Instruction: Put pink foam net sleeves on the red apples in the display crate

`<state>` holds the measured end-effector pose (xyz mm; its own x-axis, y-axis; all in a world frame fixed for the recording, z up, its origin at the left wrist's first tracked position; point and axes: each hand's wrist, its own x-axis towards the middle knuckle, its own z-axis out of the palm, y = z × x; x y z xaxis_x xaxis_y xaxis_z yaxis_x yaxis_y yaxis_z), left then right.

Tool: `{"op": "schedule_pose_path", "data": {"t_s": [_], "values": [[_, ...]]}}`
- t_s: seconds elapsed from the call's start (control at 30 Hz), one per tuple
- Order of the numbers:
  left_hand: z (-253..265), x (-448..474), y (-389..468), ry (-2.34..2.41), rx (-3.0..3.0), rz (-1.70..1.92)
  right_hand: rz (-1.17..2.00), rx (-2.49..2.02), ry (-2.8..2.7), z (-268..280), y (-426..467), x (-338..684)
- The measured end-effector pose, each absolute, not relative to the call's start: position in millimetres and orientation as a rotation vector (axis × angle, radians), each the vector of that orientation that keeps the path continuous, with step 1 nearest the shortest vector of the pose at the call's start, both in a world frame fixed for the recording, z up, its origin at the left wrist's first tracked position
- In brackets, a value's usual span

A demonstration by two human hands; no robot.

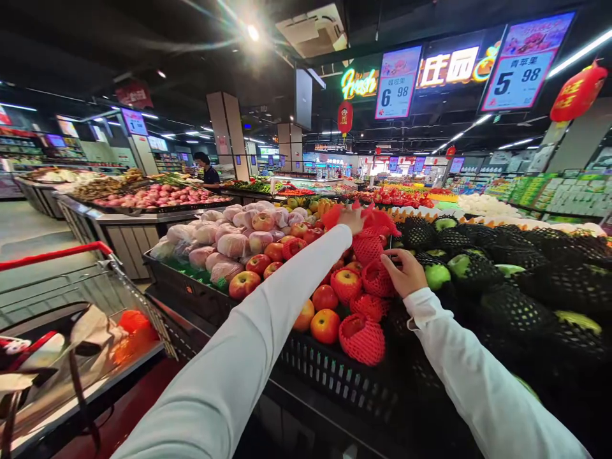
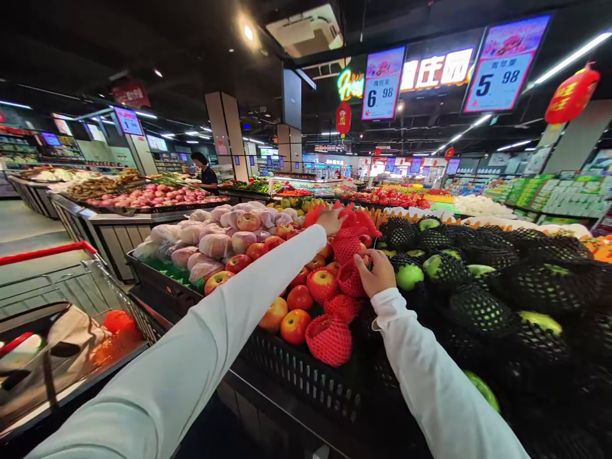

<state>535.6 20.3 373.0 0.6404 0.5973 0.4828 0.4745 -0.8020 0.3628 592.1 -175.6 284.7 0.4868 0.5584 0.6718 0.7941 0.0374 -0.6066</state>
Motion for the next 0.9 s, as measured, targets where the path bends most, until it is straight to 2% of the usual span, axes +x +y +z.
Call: {"op": "schedule_pose_path", "data": {"t_s": [0.13,0.2,0.3,0.4,0.53,0.63,0.77,0.9], "values": [[362,498,17,0.661,2.393,1.452,-0.306,-1.623,-1.131,285,-176,592],[347,480,9,0.351,2.308,1.548,-0.262,-1.591,-1.073,285,-176,589],[324,461,-1,-0.209,2.401,1.2,-0.223,-1.508,-1.119,286,-178,585],[313,453,-2,-0.463,2.465,0.841,-0.293,-1.472,-1.323,286,-179,585],[315,448,4,-0.508,2.425,0.793,-0.437,-1.488,-1.322,290,-183,586],[319,444,9,-0.404,2.322,0.917,-0.477,-1.46,-1.245,305,-187,579],[319,444,17,-0.159,2.22,1.061,-0.342,-1.356,-1.115,341,-176,568],[316,450,22,-0.008,2.117,1.043,-0.215,-1.18,-0.745,360,-137,575]]}}
